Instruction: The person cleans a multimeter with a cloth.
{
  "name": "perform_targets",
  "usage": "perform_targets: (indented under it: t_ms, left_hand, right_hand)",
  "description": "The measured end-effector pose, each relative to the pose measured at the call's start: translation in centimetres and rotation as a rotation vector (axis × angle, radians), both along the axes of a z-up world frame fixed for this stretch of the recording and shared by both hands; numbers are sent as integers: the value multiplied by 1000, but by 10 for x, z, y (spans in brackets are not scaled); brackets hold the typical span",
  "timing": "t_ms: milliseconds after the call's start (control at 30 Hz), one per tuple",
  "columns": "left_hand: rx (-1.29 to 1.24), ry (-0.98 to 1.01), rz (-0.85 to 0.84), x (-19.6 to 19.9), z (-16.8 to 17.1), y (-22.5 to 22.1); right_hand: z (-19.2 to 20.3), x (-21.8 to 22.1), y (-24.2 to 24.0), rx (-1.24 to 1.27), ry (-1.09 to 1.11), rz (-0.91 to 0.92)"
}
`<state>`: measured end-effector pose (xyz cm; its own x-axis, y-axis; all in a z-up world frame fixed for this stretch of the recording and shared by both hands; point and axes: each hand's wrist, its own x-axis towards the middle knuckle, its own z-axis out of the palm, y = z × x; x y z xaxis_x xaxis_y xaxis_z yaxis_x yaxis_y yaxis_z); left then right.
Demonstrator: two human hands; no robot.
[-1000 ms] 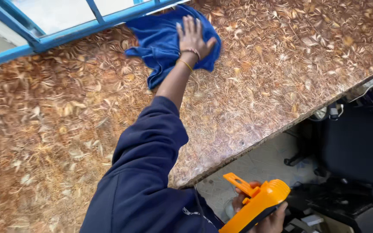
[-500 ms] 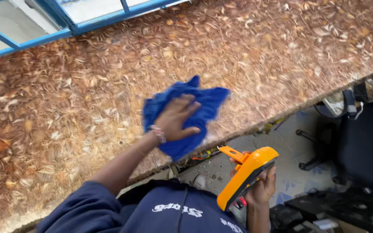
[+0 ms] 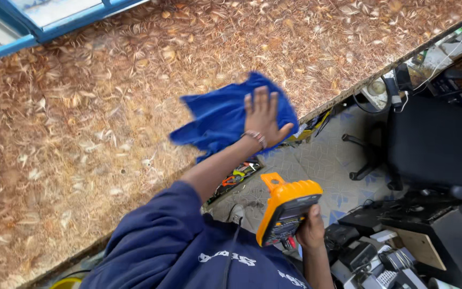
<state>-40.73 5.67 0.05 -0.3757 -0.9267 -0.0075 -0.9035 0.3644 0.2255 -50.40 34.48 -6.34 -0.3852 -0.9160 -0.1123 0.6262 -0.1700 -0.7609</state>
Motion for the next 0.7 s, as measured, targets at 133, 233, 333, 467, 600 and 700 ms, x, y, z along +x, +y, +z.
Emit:
perform_targets:
  t_ms: [133, 233, 333, 467, 600, 700]
  left_hand:
    - [-112, -109, -443, -17, -21, -4]
    - [74, 258, -604, 0, -52, -18]
    - [719, 1103, -470, 101, 0, 7]
    - [843, 1695, 135, 265, 37, 92]
    - [675, 1546, 405, 315, 50, 204]
    - [705, 1687, 476, 326, 35, 228]
  right_hand:
    - [64, 29, -11, -153, 192, 212]
    - [98, 44, -20, -164, 297, 310]
    - [109, 65, -41, -205, 319, 371]
    - [143, 109, -75, -224, 415, 558]
    - [68, 168, -117, -212, 376, 734]
    - [69, 245, -149, -7, 167, 891]
